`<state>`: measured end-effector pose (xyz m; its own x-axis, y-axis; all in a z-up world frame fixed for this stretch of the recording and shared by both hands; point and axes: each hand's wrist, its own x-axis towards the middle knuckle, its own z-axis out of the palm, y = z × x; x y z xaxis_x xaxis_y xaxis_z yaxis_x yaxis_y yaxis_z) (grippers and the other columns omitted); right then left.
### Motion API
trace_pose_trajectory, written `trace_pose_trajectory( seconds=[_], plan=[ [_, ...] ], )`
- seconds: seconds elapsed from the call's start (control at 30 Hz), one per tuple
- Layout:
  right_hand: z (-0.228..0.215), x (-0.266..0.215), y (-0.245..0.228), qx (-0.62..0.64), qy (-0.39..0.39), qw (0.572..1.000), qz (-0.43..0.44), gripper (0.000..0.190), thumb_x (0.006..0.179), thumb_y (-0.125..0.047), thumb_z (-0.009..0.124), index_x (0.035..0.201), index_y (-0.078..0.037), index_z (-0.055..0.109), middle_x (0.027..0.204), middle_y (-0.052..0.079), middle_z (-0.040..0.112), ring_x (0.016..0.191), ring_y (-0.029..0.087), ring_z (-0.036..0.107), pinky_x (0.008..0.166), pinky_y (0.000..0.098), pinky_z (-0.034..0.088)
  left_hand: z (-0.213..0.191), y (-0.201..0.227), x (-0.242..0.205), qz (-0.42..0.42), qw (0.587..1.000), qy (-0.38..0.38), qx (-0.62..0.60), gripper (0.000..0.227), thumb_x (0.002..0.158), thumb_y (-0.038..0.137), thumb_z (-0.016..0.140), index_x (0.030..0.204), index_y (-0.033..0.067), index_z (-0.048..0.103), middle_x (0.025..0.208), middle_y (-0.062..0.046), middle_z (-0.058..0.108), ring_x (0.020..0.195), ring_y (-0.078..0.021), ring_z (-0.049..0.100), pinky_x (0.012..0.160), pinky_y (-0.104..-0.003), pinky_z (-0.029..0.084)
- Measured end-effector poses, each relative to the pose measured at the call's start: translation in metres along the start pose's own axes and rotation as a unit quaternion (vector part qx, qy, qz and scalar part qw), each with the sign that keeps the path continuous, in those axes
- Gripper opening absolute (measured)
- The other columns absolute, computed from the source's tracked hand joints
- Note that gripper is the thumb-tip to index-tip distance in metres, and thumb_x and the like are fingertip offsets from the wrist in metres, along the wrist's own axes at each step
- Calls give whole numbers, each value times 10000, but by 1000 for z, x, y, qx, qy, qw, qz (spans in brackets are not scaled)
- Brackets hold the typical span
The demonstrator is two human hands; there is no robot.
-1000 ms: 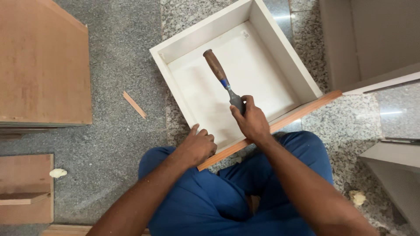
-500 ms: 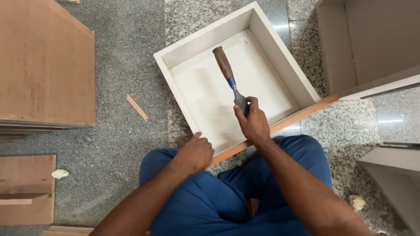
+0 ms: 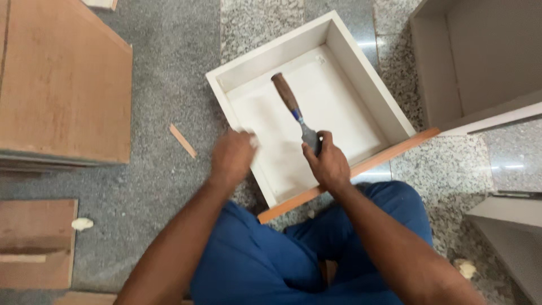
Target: The person is sitting on the floor assembling a white drawer. They use a chisel to scrape and smooth the edges of the drawer, then attach metal drawer slides to the sides.
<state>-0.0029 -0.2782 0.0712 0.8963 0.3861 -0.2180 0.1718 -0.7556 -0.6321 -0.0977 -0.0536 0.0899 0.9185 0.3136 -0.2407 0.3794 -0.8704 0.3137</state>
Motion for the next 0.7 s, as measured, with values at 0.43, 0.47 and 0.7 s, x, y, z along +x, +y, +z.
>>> trace_pose_trajectory(
  seconds=[0.43,0.47,0.7],
  plan=[
    [-5,-3,-11,-59,-100,990,85,631,918,-537,606,1380,-142,434,871,189,755,794,394,737,735,509,583,13,-75,205,-226,957,114,140,754,935,215,707,1585,193,325,1424,-195,485,1250,-395,552,950,-539,501],
    [-6,-2,-13,-63,-106,988,91,637,918,-545,597,1385,-144,432,880,188,754,800,392,739,741,507,584,21,-83,211,-220,957,129,136,647,1009,165,649,1594,190,375,1360,-186,549,1179,-380,621,936,-531,531],
    [-10,-2,-18,-62,-109,987,95,649,916,-558,586,1388,-139,435,896,189,754,819,387,744,762,499,586,67,-123,248,-208,956,97,182,316,982,166,606,1263,26,638,1148,-199,686,954,-349,741,706,-417,635]
  ],
)
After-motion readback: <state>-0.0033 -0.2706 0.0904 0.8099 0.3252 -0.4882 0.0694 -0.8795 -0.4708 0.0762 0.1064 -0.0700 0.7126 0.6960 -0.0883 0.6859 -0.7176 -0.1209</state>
